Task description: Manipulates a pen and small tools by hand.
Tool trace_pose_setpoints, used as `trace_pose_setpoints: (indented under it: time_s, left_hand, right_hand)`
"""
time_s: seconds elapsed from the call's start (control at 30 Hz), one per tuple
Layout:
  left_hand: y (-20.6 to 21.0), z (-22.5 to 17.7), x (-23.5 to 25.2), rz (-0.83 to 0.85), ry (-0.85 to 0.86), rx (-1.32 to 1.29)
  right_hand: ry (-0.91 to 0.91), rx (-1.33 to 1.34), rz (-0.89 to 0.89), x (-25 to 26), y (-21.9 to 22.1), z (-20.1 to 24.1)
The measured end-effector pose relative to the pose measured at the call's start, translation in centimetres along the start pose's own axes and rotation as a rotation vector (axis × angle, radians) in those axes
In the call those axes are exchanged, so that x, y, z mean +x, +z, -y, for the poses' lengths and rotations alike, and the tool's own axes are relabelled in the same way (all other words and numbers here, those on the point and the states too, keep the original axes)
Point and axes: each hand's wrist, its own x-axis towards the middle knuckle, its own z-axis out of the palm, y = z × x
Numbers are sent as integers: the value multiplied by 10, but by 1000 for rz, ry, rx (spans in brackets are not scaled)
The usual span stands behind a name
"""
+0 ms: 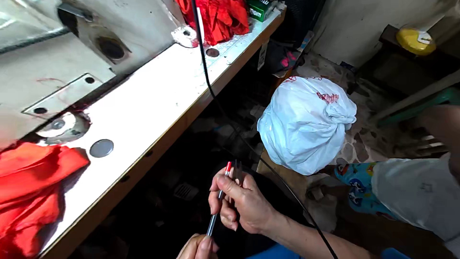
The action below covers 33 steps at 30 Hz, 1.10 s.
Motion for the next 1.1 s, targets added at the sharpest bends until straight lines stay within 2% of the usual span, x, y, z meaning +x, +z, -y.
trace_pose_setpoints:
  time_s: [0.23, 0.4, 0.47, 0.57, 0.7, 0.77, 0.93, 1.1]
  left_hand:
    - [11, -17, -3, -23, -342, -605]
    - [14, -9, -5, 122, -568, -1284]
    - [14, -3, -5, 163, -602, -1384]
    - [9, 4, -4, 174, -573, -1197]
    - [-7, 12, 2, 409, -496, -1028]
    - [-11, 9, 4, 468, -469, -952]
    - [-13, 6, 5, 478, -466, -848]
    - [-9, 2, 0, 355, -401, -734]
  right_hand:
    - [-36, -2, 173, 6, -15, 2]
    - [-21, 8, 316, 14, -26, 1]
    - [-21, -6, 324, 17, -30, -1]
    - [1, -8, 292, 17, -33, -4]
    - [91, -16, 285, 15, -29, -5]
    - [123, -22, 301, 14, -28, -4]
    - [156, -73, 340, 14, -25, 2]
    - [145, -93, 277, 10, -20, 4]
